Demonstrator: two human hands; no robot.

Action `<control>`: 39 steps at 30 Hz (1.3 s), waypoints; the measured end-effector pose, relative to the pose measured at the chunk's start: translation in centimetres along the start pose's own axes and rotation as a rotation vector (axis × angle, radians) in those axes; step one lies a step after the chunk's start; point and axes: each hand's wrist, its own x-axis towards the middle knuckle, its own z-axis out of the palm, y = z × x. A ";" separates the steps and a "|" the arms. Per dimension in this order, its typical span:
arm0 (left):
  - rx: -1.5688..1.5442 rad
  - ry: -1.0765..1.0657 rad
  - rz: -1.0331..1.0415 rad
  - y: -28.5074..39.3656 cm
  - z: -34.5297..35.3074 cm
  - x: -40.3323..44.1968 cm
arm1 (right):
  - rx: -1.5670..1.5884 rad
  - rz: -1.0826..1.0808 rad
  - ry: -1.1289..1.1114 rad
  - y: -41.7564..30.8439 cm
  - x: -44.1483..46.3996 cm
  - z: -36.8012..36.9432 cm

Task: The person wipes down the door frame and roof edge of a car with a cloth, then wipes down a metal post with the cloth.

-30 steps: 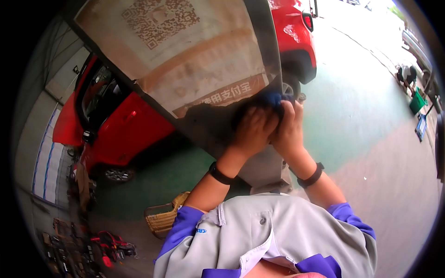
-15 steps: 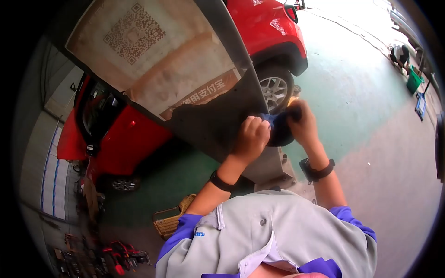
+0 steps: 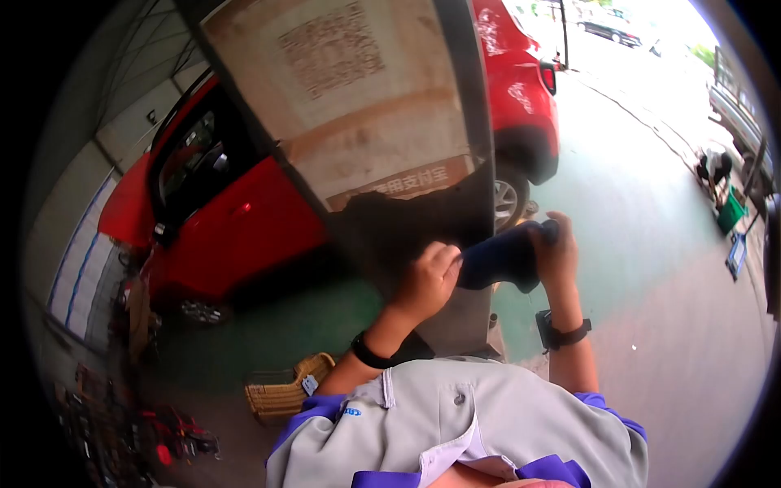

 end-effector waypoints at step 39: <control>0.724 0.095 0.392 3.1 -6.3 13.6 | 0.043 -0.691 0.124 -12.5 5.0 3.9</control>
